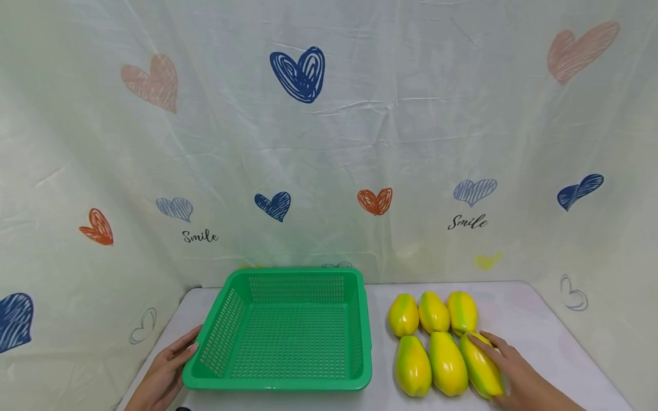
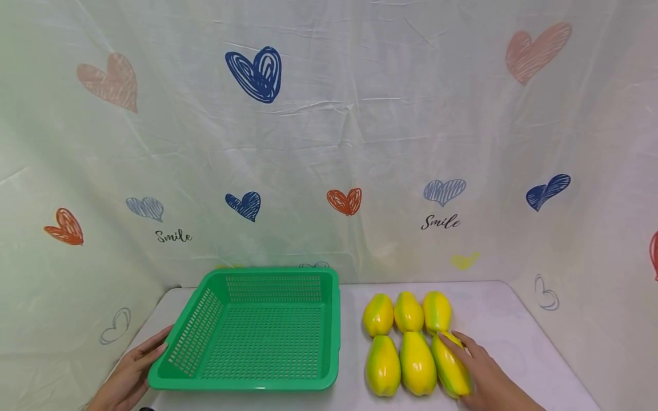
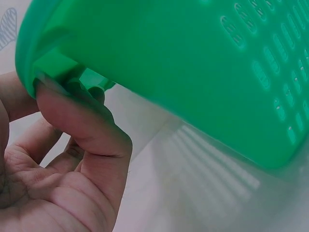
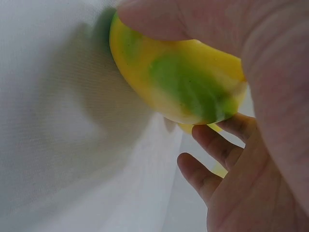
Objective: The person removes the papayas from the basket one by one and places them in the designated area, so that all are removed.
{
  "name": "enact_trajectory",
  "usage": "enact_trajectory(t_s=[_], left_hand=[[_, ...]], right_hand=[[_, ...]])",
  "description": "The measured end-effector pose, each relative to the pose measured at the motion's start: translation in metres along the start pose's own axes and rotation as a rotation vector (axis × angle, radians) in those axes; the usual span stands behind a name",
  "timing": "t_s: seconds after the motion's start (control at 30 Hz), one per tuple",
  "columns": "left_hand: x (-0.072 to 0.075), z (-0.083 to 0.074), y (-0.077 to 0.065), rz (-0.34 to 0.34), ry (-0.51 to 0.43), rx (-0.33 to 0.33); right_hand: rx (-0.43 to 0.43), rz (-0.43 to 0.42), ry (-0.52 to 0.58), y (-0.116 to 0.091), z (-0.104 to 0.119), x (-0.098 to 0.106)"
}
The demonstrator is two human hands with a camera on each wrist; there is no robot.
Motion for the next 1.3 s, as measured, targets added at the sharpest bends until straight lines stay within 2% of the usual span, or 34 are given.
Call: enact_trajectory(t_s=[0.2,0.33,0.67,0.9,1.07,1.2,1.3], left_hand=[[-0.001,-0.001,-0.001,-0.003,0.002,-0.007],[-0.001,0.000,-0.001,-0.008,-0.003,-0.009],[0.001,0.000,-0.001,-0.023,-0.034,0.005],[0.001,-0.001,-0.001,-0.020,-0.030,0.001],[0.001,-0.001,-0.001,-0.017,-0.018,0.002],[0.001,-0.001,0.000,-0.015,-0.013,0.004],[0.001,0.000,0.000,-0.010,-0.007,0.001]], right_hand=[[-0.086,0.057,0.060,0.003,-0.003,-0.001],[-0.092,0.072,0.077,0.004,-0.005,-0.002],[0.015,0.001,0.024,-0.001,-0.002,0.002],[-0.061,0.046,0.072,0.000,-0.007,0.001],[-0.096,0.049,0.074,0.000,-0.011,0.003],[-0.106,0.016,0.058,-0.002,-0.016,0.006],[-0.051,-0.081,0.029,-0.005,-0.016,0.012]])
Point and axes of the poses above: each hand's wrist, its own y-axis towards the middle knuckle, its own x-axis out of the back of the hand, z = x × y, the point moved 9 cm from there along y, towards the middle knuckle, and after that the axes turned 7 degrees about -y, right-handed, at the moved point
